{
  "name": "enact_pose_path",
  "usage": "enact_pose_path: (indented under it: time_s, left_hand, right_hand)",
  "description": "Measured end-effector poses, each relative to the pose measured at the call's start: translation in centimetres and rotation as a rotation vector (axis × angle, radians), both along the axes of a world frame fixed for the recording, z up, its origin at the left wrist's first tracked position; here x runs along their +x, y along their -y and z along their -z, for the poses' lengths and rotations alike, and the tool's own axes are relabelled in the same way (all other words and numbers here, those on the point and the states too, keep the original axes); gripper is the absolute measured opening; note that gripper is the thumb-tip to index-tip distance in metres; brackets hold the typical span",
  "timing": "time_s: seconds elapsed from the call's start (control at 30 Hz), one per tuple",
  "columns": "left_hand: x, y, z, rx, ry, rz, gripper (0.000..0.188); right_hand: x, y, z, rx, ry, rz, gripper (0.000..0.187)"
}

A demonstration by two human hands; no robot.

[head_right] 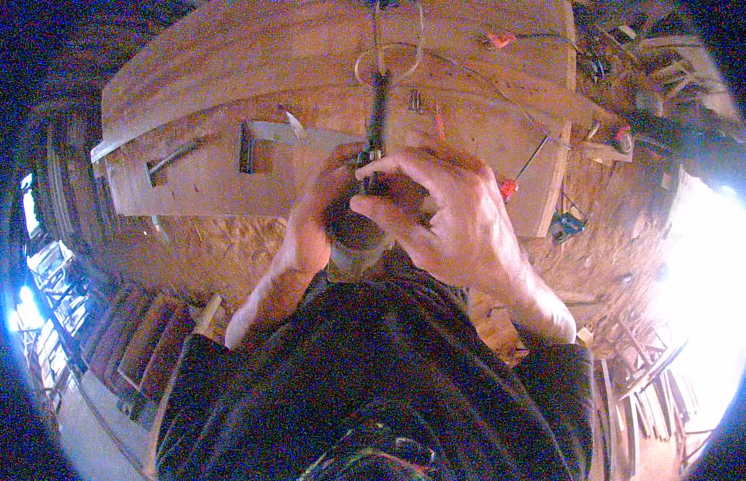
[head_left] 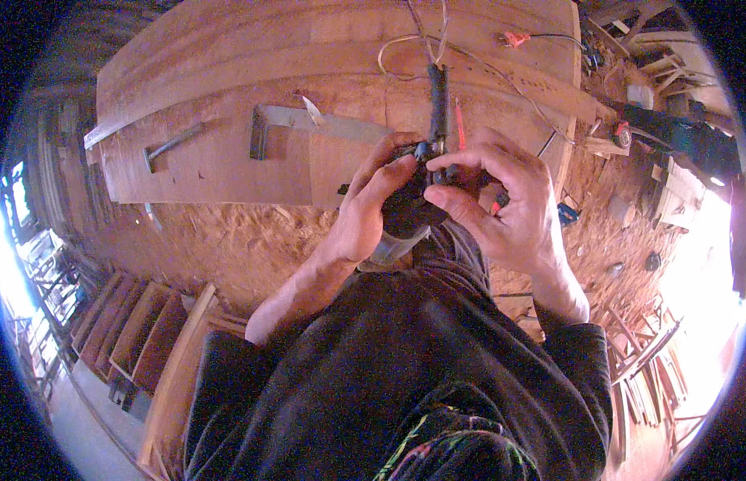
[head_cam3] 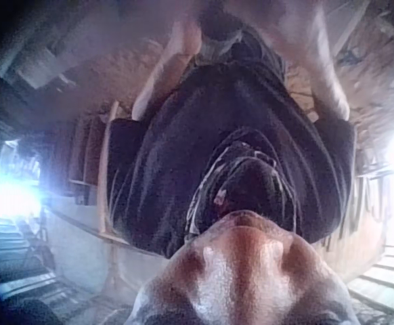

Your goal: The person uses a screwdriver to tighten a screw on a small black component. They then attach this component to a handheld power tool, likely a router, and secure it by tightening a knob. The person continues to adjust and tighten parts of the tool.

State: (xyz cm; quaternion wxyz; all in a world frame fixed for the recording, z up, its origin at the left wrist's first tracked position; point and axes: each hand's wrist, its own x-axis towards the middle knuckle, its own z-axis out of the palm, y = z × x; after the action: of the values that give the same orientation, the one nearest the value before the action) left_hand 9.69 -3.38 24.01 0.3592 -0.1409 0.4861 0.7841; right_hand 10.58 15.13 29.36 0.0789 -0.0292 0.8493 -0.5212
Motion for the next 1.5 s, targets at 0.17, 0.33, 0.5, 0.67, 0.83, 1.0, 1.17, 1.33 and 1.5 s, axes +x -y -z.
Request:
enact_pose_path:
  time_s: [0.17, 0.33, 0.5, 0.67, 0.83, 1.0, 1.17, 1.33, 1.5]
  left_hand:
    - [-0.1, 0.1, 0.4, 0.027, -0.035, 0.011, 0.035]
    - [-0.5, 0.0, 0.9, 0.073, 0.034, 0.013, 0.034]
    - [-0.9, -0.1, 0.6, 0.047, 0.122, 0.026, 0.036]
    - [-0.3, 0.4, 1.4, -0.013, -0.004, 0.068, 0.034]
    - [-0.1, 0.2, 1.2, 0.024, 0.056, 0.006, 0.037]
    - [0.6, 0.5, 1.3, 0.107, -0.040, -0.016, 0.046]
    - [1.0, 1.1, 2.2, 0.044, -0.189, 0.048, 0.063]
    - [1.3, 1.4, 2.5, 0.002, -0.257, 0.007, 0.069]
    - [1.0, 2.2, 3.5, -0.018, -0.282, 0.072, 0.074]
  right_hand:
    - [-0.1, -1.2, 0.6, -0.064, -0.018, -0.060, 0.026]
    - [-0.5, -1.9, 1.1, -0.105, 0.007, -0.073, 0.021]
    - [-0.6, -1.7, 0.4, -0.101, 0.192, -0.036, 0.012]
    - [-0.1, -1.3, 0.8, -0.189, 0.236, 0.016, 0.015]
    - [0.1, -0.5, 0.6, -0.123, 0.189, 0.058, 0.026]
    - [0.3, -0.6, 1.0, -0.129, 0.145, 0.037, 0.018]
    - [-0.1, -0.3, 1.0, -0.208, 0.203, 0.018, 0.018]
    - [-1.1, -1.1, 1.1, -0.221, 0.165, -0.091, 0.025]
    - [-0.8, -1.8, 2.6, -0.291, 0.023, -0.158, 0.020]
